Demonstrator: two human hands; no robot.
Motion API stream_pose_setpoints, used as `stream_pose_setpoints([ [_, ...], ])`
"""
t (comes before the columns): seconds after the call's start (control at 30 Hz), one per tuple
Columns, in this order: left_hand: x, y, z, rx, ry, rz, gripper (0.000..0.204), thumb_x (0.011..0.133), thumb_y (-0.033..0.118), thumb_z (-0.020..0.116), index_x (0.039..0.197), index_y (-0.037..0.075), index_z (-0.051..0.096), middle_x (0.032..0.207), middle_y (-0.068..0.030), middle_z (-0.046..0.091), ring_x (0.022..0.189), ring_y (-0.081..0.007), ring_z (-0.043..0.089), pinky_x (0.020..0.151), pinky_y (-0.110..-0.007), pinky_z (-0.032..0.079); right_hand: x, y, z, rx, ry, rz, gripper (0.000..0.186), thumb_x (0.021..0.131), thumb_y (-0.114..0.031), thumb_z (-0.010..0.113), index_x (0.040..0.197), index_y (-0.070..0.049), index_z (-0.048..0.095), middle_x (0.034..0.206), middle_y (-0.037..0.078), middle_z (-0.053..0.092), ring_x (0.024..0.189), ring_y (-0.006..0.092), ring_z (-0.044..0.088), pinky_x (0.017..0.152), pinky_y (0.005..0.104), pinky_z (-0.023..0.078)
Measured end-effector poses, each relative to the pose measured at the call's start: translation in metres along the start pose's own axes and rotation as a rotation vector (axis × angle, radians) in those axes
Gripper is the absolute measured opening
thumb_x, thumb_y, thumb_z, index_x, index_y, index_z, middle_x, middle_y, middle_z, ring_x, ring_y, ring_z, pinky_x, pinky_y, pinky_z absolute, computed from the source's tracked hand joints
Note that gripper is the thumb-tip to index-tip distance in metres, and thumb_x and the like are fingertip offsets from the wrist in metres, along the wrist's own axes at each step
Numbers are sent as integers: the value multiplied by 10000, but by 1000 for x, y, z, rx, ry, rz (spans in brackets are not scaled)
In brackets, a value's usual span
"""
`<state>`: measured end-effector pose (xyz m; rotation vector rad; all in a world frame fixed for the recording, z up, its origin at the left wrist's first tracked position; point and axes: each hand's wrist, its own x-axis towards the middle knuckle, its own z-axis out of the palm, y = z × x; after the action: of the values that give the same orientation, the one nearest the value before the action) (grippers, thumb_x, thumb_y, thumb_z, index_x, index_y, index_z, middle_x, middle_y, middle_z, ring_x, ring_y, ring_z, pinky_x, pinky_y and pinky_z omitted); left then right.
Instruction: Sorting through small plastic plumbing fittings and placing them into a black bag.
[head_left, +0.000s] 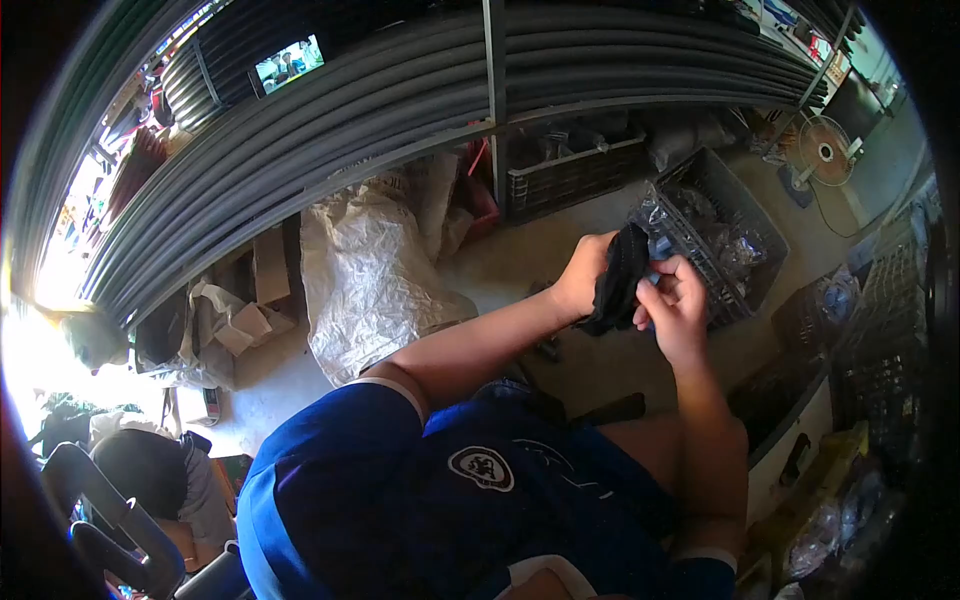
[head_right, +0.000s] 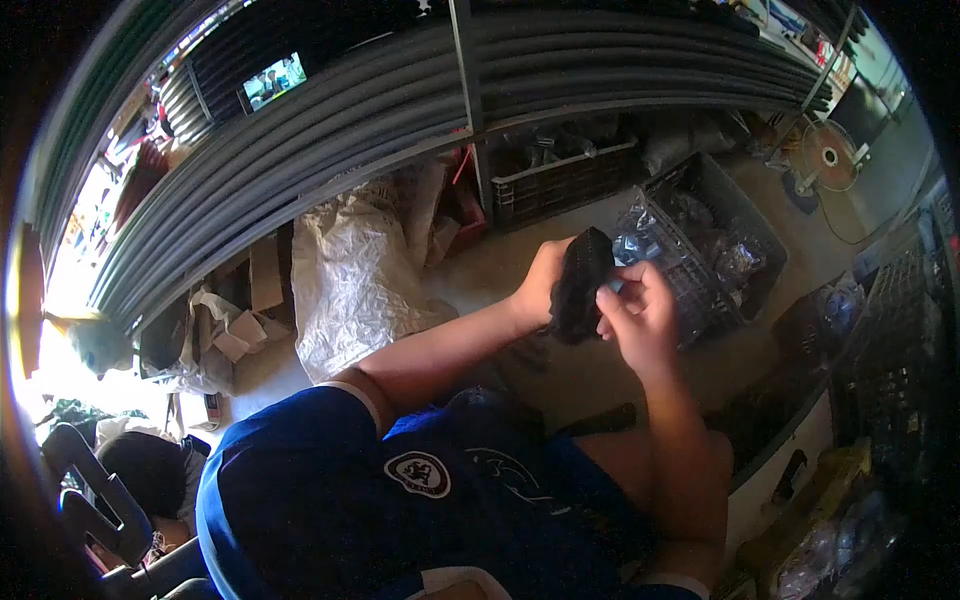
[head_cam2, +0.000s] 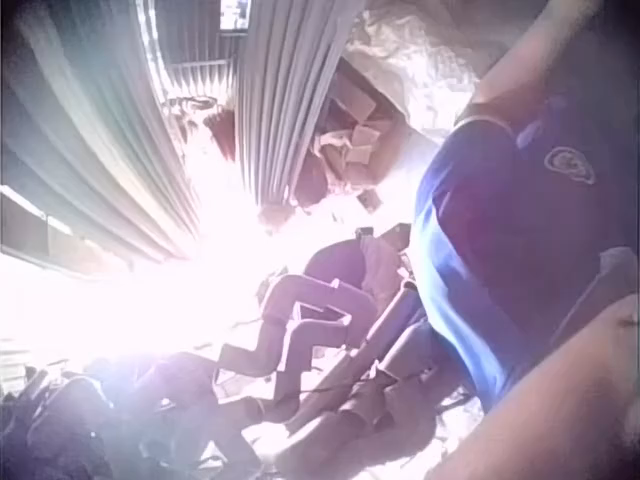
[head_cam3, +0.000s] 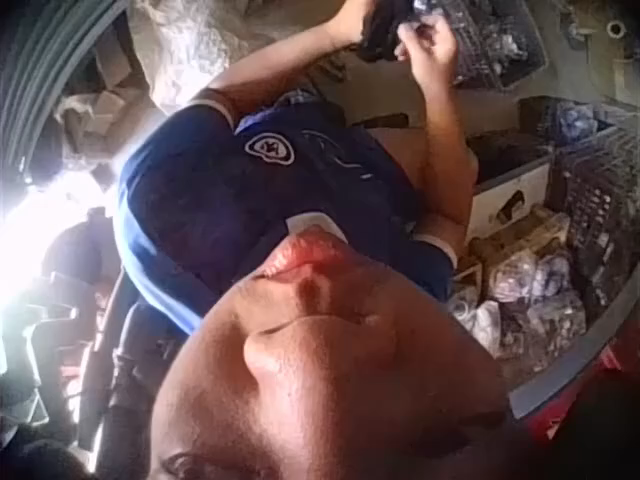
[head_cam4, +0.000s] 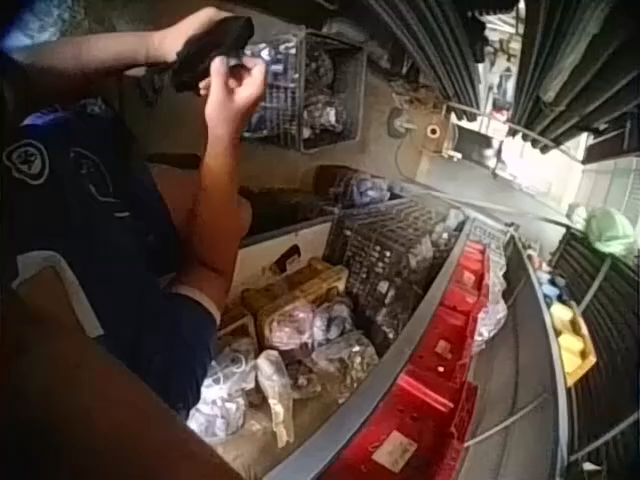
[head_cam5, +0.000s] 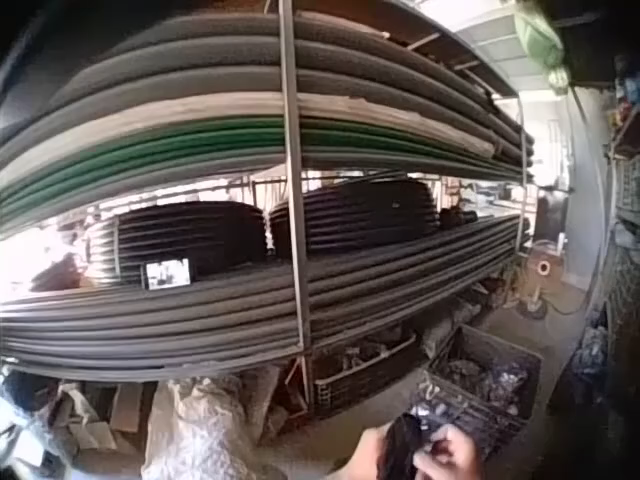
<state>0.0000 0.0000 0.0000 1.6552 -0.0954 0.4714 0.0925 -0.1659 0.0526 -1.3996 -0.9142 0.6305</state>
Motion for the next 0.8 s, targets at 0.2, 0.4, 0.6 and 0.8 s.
stream_pose_setpoints([
  [0.2, 0, -28, 17, -789, 388, -31, 286, 902, 117, 703, 1164, 38, 620, 1162, -93, 642, 1081, -179, 613, 926, -342, 507, 5, -10, -15, 686, -48, 105, 234, 979, -84, 581, 1204, -49, 524, 1037, 159, 663, 812, 182, 644, 681, 314, 531],
  [0.4, -9, -16, 28, 136, 193, 194, 295, 903, 113, 639, 1195, 66, 637, 1122, -66, 659, 1016, -208, 622, 928, -359, 505, 8, 6, -6, 96, 87, -203, 443, 929, 30, 635, 1351, 2, 505, 1340, 187, 602, 1270, 252, 579, 1111, 393, 429],
  [0.6, 4, -17, 44, -777, 260, -48, 161, 965, 169, 666, 1068, 44, 667, 979, -36, 686, 879, -130, 652, 764, -298, 554, 11, 29, -1, -647, 113, -523, 614, 783, -12, 780, 1355, -36, 557, 1558, 198, 401, 1418, 356, 434, 1163, 438, 349],
  [0.8, -4, -32, 35, -571, 336, -17, 210, 968, 198, 677, 1086, 28, 635, 972, -49, 668, 876, -132, 640, 739, -312, 566, 8, 26, -7, -417, -174, -65, 633, 865, -68, 745, 1430, 5, 468, 1407, 205, 554, 1335, 295, 522, 1116, 402, 398],
])
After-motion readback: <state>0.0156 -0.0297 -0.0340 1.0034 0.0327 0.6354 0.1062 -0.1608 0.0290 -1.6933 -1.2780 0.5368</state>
